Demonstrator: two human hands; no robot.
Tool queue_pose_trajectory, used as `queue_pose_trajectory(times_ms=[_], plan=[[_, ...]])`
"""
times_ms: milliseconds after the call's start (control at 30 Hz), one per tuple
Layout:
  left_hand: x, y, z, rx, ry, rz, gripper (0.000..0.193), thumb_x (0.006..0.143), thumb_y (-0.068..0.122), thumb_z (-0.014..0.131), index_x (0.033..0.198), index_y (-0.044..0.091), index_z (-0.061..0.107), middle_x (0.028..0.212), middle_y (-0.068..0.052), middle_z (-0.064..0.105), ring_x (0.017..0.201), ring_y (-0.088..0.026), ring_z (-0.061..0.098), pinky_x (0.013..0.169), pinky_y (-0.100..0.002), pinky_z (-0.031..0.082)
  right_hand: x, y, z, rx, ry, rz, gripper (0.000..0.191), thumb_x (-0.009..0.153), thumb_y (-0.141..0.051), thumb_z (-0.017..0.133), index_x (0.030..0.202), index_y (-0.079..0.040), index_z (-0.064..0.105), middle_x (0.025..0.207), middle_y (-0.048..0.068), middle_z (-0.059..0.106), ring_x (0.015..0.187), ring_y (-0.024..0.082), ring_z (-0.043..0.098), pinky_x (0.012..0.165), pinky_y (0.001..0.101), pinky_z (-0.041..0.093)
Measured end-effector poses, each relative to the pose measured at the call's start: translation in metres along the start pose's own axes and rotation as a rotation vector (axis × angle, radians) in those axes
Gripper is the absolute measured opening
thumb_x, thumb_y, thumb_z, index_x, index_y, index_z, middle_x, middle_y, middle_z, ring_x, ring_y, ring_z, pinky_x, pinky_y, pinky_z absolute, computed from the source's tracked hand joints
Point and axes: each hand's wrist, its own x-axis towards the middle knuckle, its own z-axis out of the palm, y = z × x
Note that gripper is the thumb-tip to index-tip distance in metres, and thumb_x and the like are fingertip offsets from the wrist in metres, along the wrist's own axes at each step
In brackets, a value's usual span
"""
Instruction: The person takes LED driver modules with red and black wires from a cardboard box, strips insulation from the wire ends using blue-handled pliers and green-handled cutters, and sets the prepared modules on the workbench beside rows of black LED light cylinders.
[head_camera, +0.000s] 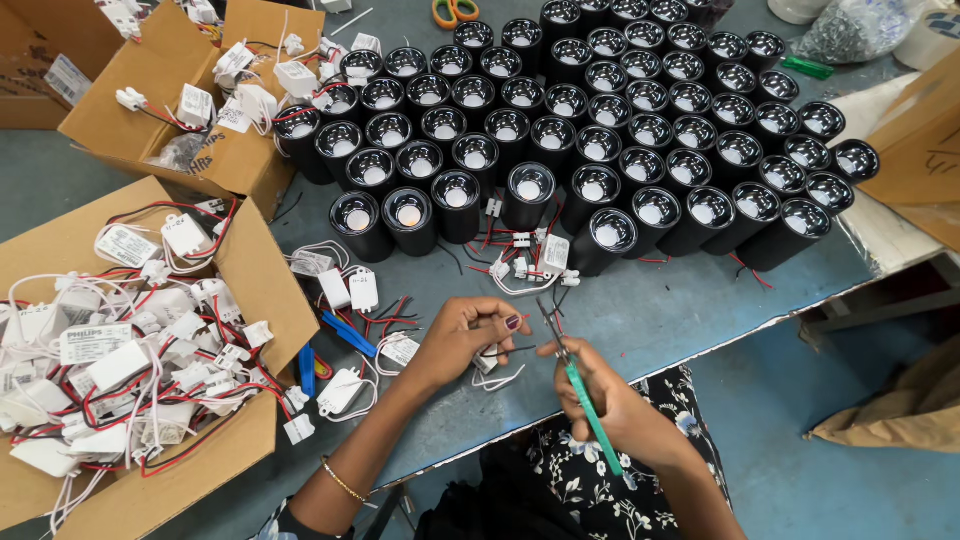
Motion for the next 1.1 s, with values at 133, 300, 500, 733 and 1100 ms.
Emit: queue_pose_trajectory(times_ms=[133,300,500,733,1100], plan=[[0.0,0.0,-0.002,0.014,0.014,0.021,0.024,0.099,0.017,0.062,0.1,-0.004,0.074,0.073,-0.003,0.063,0.064,-0.007,0.06,0.059,-0.023,0.048,-0.001,-0.006,0.006,0.038,-0.052,0.037,0.08,0.077,-0.002,0.064,0.153,-0.01,0.04,0.09,-0.001,0.038,0.071,0.008,0.043,0.052,0.0218,0.039],[0.0,-0.001,-0.004,-0.04,-0.004,0.054,0.025,0.1,0.017,0.061,0.099,-0.005,0.073,0.071,-0.002,0.062,0.062,-0.009,0.06,0.059,-0.023,0.047,0.002,0.001,0.006,0.076,-0.08,-0.037,0.081,0.078,0.002,0.065,0.155,-0.009,0.04,0.091,0.0,0.038,0.073,0.008,0.042,0.058,0.0199,0.04],[0.002,-0.003,-0.003,-0.158,-0.007,0.003,0.027,0.099,0.018,0.061,0.097,-0.007,0.073,0.067,-0.002,0.058,0.06,-0.009,0.058,0.055,-0.026,0.05,0.004,0.011,0.0,0.143,-0.054,-0.067,0.077,0.082,0.002,0.069,0.154,-0.008,0.043,0.095,-0.001,0.039,0.078,0.008,0.039,0.058,0.0186,0.036],[0.001,-0.002,-0.005,-0.171,0.005,-0.003,0.029,0.1,0.018,0.061,0.097,-0.009,0.072,0.065,-0.002,0.057,0.059,-0.008,0.055,0.052,-0.026,0.048,0.01,0.025,-0.005,0.093,0.021,-0.155,0.086,0.078,-0.004,0.077,0.156,-0.006,0.04,0.128,0.004,0.051,0.088,0.014,0.042,0.067,0.0271,0.045],[0.0,-0.004,-0.009,-0.178,-0.051,-0.057,0.024,0.098,0.014,0.059,0.097,-0.007,0.071,0.063,-0.002,0.057,0.052,-0.008,0.052,0.048,-0.024,0.045,0.01,0.024,-0.003,-0.104,0.008,-0.08,0.077,0.086,-0.02,0.076,0.153,-0.005,0.041,0.11,0.001,0.045,0.1,0.012,0.046,0.083,0.0274,0.042]])
